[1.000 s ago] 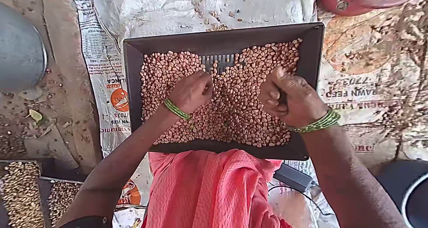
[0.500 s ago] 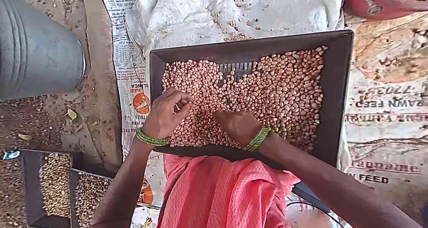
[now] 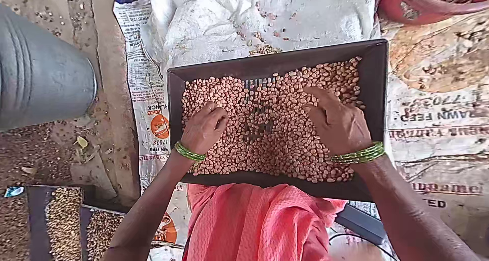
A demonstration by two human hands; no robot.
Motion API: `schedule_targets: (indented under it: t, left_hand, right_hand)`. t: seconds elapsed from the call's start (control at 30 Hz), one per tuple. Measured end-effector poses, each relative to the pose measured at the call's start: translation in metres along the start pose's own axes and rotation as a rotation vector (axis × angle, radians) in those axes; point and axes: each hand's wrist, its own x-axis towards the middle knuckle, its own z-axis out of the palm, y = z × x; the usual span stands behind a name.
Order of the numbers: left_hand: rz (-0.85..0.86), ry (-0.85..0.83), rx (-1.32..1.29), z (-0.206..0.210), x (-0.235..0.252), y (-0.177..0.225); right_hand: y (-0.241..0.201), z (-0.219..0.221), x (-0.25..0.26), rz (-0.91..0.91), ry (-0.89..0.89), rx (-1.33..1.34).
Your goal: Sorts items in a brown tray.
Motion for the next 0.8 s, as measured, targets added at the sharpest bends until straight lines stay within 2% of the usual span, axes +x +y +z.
schedule_targets:
  t: [0.23,0.43,0.6,0.7,0.8]
  left_hand:
    - [0.113,-0.125,0.162,0.015,0.011,-0.002]
    - [0.138,-0.092,0.246,0.026,0.004,0.006]
    - [0.124,-0.173,0.248,0.022,0.015,0.010]
    - [0.094,-0.204,0.141,0.015,0.021,0.006]
    - [-0.059,-0.205,-0.212,-0.002,0.018,0.001]
  right_hand:
    - [-0.013,0.023,-0.006,-0.114,0.028,0.166]
    - [-0.014,0.028,-0.004,-0.092,-0.029,0.241]
    - [-0.009,0.021,-0.003,-0.032,-0.048,0.300]
    - [-0.002,0.021,-0.002,-0.016,-0.030,0.343]
    - [0.001,0.021,-0.004,-0.015,-0.048,0.388]
